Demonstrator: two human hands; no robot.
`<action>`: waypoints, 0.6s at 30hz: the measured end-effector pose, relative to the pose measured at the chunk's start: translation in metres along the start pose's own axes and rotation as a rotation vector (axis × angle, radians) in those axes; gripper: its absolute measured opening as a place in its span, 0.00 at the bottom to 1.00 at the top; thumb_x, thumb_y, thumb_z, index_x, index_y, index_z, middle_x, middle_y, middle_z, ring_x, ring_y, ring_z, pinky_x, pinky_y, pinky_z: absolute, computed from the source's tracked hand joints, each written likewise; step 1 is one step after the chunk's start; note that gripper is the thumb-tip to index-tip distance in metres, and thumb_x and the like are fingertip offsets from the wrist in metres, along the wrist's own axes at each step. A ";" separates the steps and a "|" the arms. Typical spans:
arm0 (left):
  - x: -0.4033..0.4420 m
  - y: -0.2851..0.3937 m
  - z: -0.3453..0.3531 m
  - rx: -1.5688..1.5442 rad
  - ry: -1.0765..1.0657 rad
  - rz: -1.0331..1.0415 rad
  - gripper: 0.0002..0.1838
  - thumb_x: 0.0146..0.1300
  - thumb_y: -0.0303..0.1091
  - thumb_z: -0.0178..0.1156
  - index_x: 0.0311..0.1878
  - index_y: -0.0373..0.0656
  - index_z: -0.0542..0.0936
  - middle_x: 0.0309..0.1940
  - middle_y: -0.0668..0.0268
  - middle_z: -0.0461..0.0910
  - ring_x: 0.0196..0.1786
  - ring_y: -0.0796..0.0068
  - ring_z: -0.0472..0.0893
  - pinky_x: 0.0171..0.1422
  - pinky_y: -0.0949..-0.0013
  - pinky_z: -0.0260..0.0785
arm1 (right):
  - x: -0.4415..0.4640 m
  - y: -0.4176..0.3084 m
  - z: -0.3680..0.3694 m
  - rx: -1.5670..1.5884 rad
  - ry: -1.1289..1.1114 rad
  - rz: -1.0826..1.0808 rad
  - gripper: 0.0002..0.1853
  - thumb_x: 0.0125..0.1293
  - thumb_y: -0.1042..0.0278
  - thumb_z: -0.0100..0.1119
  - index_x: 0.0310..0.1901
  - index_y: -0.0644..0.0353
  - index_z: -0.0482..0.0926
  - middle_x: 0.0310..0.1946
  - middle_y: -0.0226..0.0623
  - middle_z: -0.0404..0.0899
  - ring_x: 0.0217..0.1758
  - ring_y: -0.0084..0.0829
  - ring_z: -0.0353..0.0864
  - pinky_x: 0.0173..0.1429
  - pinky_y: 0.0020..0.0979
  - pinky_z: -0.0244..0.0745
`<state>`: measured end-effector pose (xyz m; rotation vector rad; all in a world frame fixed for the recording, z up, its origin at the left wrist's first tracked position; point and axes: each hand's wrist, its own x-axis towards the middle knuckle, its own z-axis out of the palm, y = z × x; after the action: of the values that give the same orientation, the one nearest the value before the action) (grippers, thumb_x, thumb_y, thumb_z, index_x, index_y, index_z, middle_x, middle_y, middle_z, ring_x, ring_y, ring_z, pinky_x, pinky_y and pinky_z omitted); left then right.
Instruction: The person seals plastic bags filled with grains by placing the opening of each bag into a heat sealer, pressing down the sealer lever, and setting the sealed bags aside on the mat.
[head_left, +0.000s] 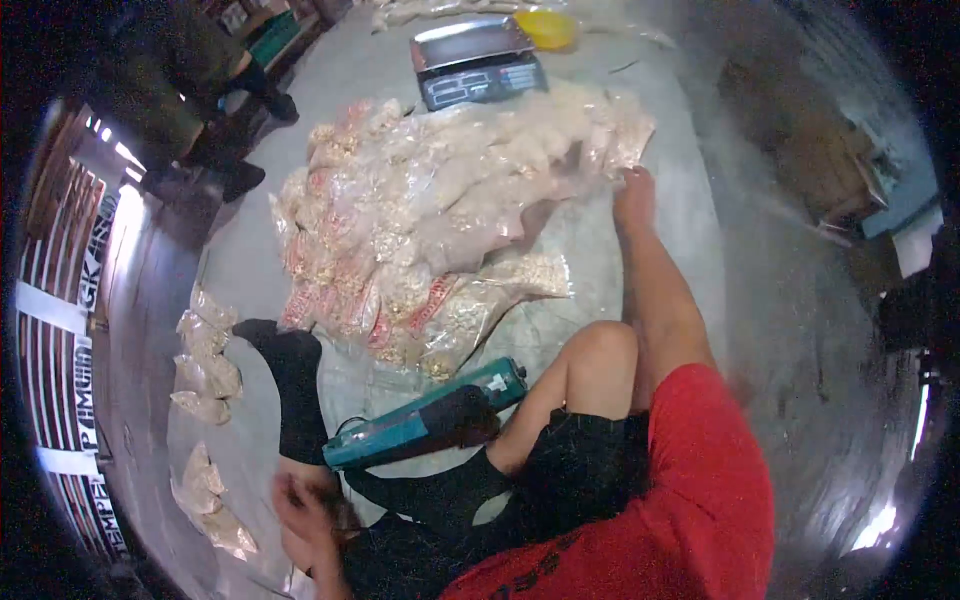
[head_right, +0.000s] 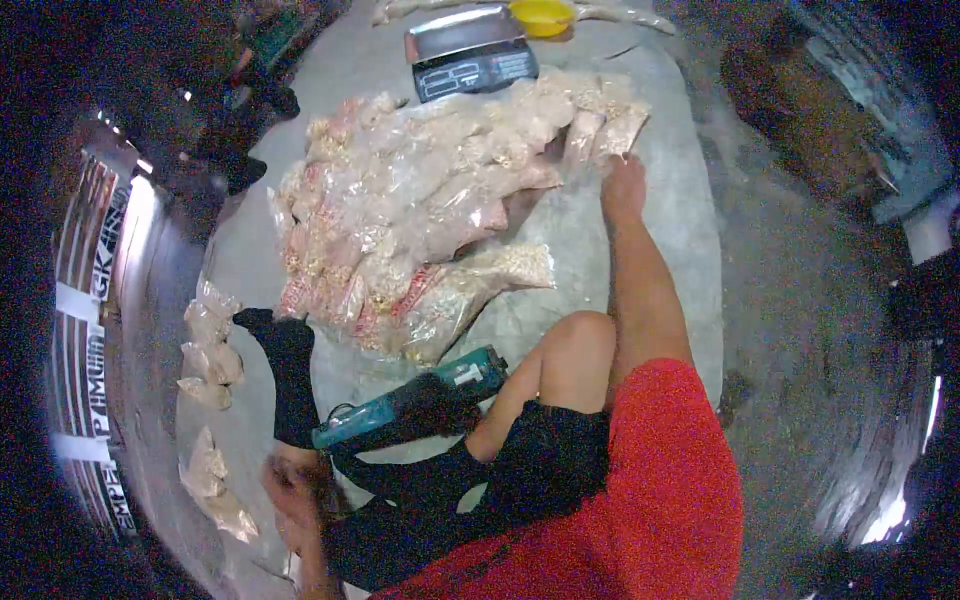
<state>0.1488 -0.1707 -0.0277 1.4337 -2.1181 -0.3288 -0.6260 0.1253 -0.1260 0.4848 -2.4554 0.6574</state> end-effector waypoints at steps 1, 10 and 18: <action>-0.038 0.023 0.001 0.027 -0.146 0.098 0.24 0.67 0.36 0.65 0.61 0.31 0.76 0.57 0.47 0.80 0.60 0.50 0.78 0.71 0.51 0.65 | -0.001 0.005 0.006 0.003 -0.018 -0.003 0.15 0.66 0.75 0.52 0.53 0.60 0.82 0.55 0.53 0.81 0.63 0.48 0.77 0.67 0.45 0.71; -0.111 0.211 0.022 -0.429 -0.703 1.000 0.14 0.55 0.38 0.75 0.45 0.53 0.85 0.46 0.68 0.86 0.55 0.66 0.83 0.68 0.49 0.69 | -0.011 -0.013 -0.101 0.341 0.049 0.298 0.08 0.69 0.68 0.57 0.45 0.60 0.83 0.45 0.44 0.85 0.48 0.45 0.85 0.55 0.39 0.77; -0.094 0.368 -0.003 -0.819 -0.629 0.921 0.27 0.58 0.42 0.74 0.58 0.40 0.81 0.55 0.49 0.82 0.59 0.46 0.81 0.62 0.50 0.75 | -0.043 -0.168 -0.299 0.829 0.403 -0.250 0.15 0.75 0.61 0.59 0.54 0.63 0.78 0.46 0.32 0.80 0.45 0.23 0.78 0.48 0.25 0.75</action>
<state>-0.1091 0.0620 0.1260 -0.1751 -2.3790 -1.1756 -0.3917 0.1599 0.1258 0.8478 -1.6325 1.4909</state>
